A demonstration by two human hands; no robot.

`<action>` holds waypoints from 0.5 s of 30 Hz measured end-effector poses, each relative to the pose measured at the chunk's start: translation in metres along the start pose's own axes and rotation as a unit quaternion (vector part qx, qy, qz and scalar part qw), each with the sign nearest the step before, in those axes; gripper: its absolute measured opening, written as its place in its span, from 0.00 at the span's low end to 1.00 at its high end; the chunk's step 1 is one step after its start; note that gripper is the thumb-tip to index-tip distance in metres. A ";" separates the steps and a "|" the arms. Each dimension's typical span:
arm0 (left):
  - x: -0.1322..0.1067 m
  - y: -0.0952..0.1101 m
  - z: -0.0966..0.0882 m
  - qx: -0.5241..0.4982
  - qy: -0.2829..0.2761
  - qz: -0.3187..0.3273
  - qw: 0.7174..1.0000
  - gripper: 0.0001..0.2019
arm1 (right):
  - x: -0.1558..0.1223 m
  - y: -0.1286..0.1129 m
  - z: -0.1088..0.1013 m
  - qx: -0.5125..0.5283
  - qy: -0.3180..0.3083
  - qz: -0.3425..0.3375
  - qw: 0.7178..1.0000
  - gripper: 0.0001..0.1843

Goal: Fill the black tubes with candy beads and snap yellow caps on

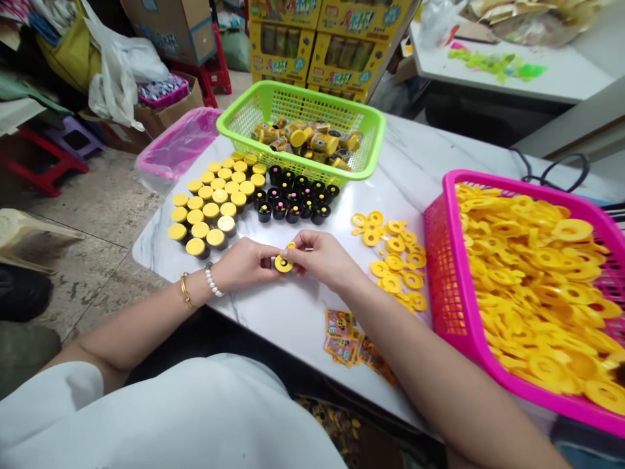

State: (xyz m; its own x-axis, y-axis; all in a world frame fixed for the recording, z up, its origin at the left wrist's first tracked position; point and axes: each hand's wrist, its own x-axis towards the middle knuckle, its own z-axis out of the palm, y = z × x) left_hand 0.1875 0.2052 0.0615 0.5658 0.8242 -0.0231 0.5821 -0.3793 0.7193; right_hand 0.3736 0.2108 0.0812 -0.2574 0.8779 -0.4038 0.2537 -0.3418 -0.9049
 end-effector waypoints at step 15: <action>-0.003 0.008 -0.009 -0.139 -0.044 -0.037 0.989 0.17 | -0.007 0.003 0.013 0.006 0.019 0.022 1.000 0.19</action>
State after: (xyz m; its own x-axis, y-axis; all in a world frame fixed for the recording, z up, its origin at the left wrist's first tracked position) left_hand 0.1854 0.2035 0.0734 0.5827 0.8016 -0.1341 0.4471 -0.1785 0.8765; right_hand 0.3643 0.1996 0.0795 -0.2108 0.8741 -0.4375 0.2533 -0.3835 -0.8881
